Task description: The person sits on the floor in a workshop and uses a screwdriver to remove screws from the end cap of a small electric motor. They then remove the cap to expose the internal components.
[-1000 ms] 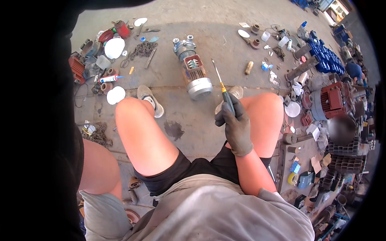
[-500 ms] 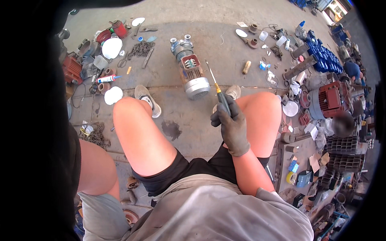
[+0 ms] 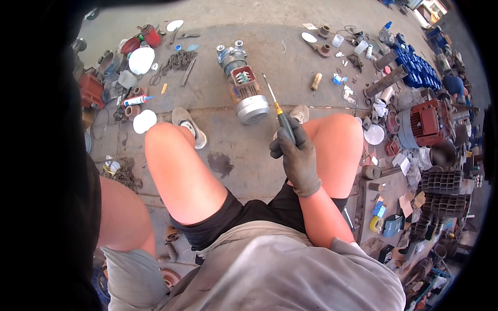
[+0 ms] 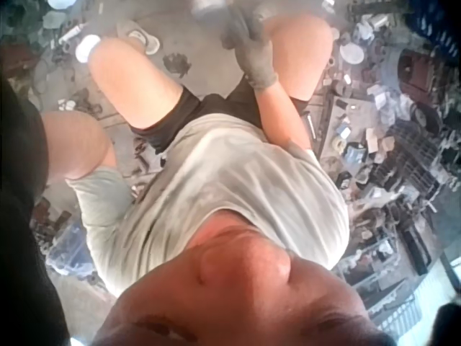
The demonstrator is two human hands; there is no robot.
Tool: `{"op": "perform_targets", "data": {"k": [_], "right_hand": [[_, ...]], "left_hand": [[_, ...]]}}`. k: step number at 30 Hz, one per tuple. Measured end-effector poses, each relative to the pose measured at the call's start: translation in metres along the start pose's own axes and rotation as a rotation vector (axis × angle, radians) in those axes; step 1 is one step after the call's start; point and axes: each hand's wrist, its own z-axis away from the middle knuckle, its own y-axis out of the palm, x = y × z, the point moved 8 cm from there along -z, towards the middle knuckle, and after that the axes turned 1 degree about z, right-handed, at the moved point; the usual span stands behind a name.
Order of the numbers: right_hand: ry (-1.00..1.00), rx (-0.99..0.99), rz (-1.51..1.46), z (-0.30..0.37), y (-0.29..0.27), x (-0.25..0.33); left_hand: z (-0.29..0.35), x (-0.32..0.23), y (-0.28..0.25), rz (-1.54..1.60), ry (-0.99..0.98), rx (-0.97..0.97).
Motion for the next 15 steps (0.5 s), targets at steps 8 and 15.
{"op": "perform_targets", "data": {"k": [8, 15], "right_hand": [[0.051, -0.234, -0.076, -0.019, -0.028, -0.039], [0.467, -0.348, -0.257, -0.06, -0.026, -0.176]], "left_hand": [[-0.069, 0.137, 0.019, 0.026, -0.336, 0.109], [-0.015, 0.515, 0.154, -0.065, -1.119, 0.177]]}}
